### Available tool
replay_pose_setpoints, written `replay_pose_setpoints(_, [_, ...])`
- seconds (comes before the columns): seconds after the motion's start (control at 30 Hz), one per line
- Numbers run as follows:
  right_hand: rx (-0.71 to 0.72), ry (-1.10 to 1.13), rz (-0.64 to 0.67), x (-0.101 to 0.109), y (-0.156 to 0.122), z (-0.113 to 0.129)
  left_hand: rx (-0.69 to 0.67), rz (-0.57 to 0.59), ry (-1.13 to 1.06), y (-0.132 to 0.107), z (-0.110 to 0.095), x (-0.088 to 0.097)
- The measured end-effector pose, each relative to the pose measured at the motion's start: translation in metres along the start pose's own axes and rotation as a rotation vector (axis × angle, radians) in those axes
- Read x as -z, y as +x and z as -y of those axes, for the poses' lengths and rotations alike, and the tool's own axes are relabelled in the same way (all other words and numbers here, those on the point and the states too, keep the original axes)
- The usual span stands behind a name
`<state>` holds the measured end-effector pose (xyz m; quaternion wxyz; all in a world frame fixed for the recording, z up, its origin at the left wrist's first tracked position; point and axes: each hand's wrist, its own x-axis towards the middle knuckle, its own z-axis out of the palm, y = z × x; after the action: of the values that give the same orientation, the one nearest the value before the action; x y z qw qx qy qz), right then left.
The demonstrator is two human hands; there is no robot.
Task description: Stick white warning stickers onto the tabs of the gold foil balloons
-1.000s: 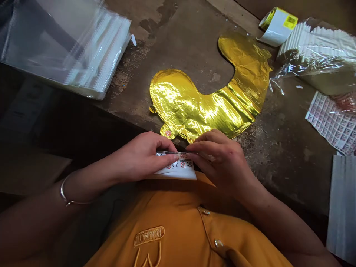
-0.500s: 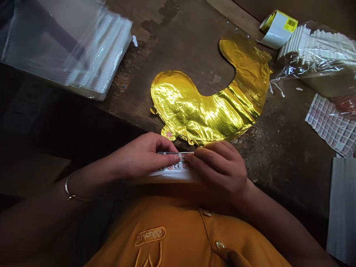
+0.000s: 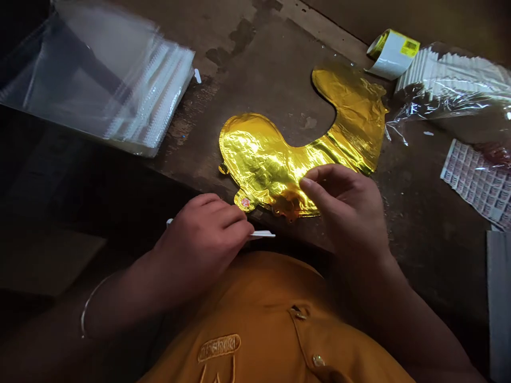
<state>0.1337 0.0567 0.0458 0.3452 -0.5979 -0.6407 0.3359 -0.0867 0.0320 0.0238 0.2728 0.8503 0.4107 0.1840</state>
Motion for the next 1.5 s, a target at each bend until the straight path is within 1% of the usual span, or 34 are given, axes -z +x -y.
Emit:
replay_pose_setpoints(0.03, [-0.020, 0.038, 0.034, -0.004, 0.004, -0.001, -0.054, -0.039, 0.055, -0.002, 0.001, 0.000])
replay_pose_setpoints(0.07, [-0.002, 0.038, 0.067, -0.007, 0.006, 0.000, -0.066, -0.052, 0.051, -0.003, 0.003, 0.000])
replay_pose_setpoints(0.1, [0.045, -0.001, 0.089, -0.010, 0.006, 0.002, -0.033, -0.040, -0.006, -0.004, 0.005, -0.001])
replay_pose_setpoints(0.13, [0.112, -0.067, 0.095, -0.012, 0.004, 0.004, 0.035, -0.010, -0.098, -0.004, 0.008, -0.001])
replay_pose_setpoints(0.2, [0.246, -0.216, 0.092, -0.011, -0.002, 0.011, 0.225, 0.064, -0.308, -0.002, 0.011, 0.000])
replay_pose_setpoints(0.23, [0.290, -0.271, 0.101, -0.009, -0.005, 0.013, 0.317, 0.104, -0.396, 0.000, 0.012, 0.001])
replay_pose_setpoints(0.3, [0.333, -0.316, 0.134, -0.005, -0.010, 0.016, 0.454, 0.168, -0.511, 0.003, 0.012, 0.003])
replay_pose_setpoints(0.4, [0.339, -0.318, 0.139, -0.002, -0.013, 0.015, 0.546, 0.221, -0.578, 0.007, 0.010, 0.005])
replay_pose_setpoints(0.47, [0.349, -0.327, 0.145, -0.004, -0.013, 0.012, 0.566, 0.244, -0.601, 0.009, 0.007, 0.006])
replay_pose_setpoints(0.57, [0.419, -0.360, 0.231, -0.009, -0.013, 0.010, 0.574, 0.268, -0.642, 0.011, 0.003, 0.007])
replay_pose_setpoints(0.63, [0.470, -0.374, 0.265, -0.013, -0.015, 0.010, 0.591, 0.273, -0.661, 0.011, 0.001, 0.007])
replay_pose_setpoints(0.8, [0.596, -0.432, 0.194, -0.014, -0.018, 0.009, 0.624, 0.288, -0.698, 0.012, 0.001, 0.007])
replay_pose_setpoints(1.0, [0.810, -0.526, 0.260, -0.015, -0.024, 0.001, 0.642, 0.309, -0.760, 0.011, 0.004, 0.004])
replay_pose_setpoints(1.03, [0.812, -0.531, 0.268, -0.015, -0.025, 0.001, 0.643, 0.307, -0.756, 0.011, 0.005, 0.004])
replay_pose_setpoints(1.1, [0.749, -0.484, 0.258, -0.014, -0.027, 0.004, 0.638, 0.301, -0.706, 0.011, 0.004, 0.005])
replay_pose_setpoints(1.13, [0.688, -0.438, 0.234, -0.013, -0.027, 0.006, 0.620, 0.289, -0.657, 0.010, 0.004, 0.005])
replay_pose_setpoints(1.17, [0.605, -0.384, 0.193, -0.011, -0.026, 0.008, 0.576, 0.266, -0.590, 0.008, 0.003, 0.005])
replay_pose_setpoints(1.2, [0.506, -0.327, 0.136, -0.009, -0.023, 0.009, 0.495, 0.231, -0.499, 0.006, 0.003, 0.005])
replay_pose_setpoints(1.23, [0.400, -0.271, 0.070, -0.007, -0.019, 0.009, 0.378, 0.176, -0.382, 0.003, 0.003, 0.005])
replay_pose_setpoints(1.27, [0.296, -0.215, 0.006, -0.006, -0.014, 0.008, 0.233, 0.101, -0.242, 0.000, 0.003, 0.004])
replay_pose_setpoints(1.33, [0.138, -0.107, -0.091, -0.007, -0.002, 0.005, -0.063, -0.057, 0.050, -0.006, 0.004, 0.001])
replay_pose_setpoints(1.37, [0.092, -0.060, -0.109, -0.009, 0.004, 0.003, -0.171, -0.112, 0.168, -0.008, 0.005, -0.001])
replay_pose_setpoints(1.4, [0.069, -0.027, -0.103, -0.012, 0.009, 0.000, -0.241, -0.143, 0.249, -0.009, 0.007, -0.004])
replay_pose_setpoints(1.43, [0.060, -0.014, -0.081, -0.016, 0.014, -0.002, -0.280, -0.147, 0.290, -0.009, 0.010, -0.007])
replay_pose_setpoints(1.5, [0.065, -0.045, -0.038, -0.026, 0.019, -0.005, -0.297, -0.109, 0.308, -0.009, 0.016, -0.013])
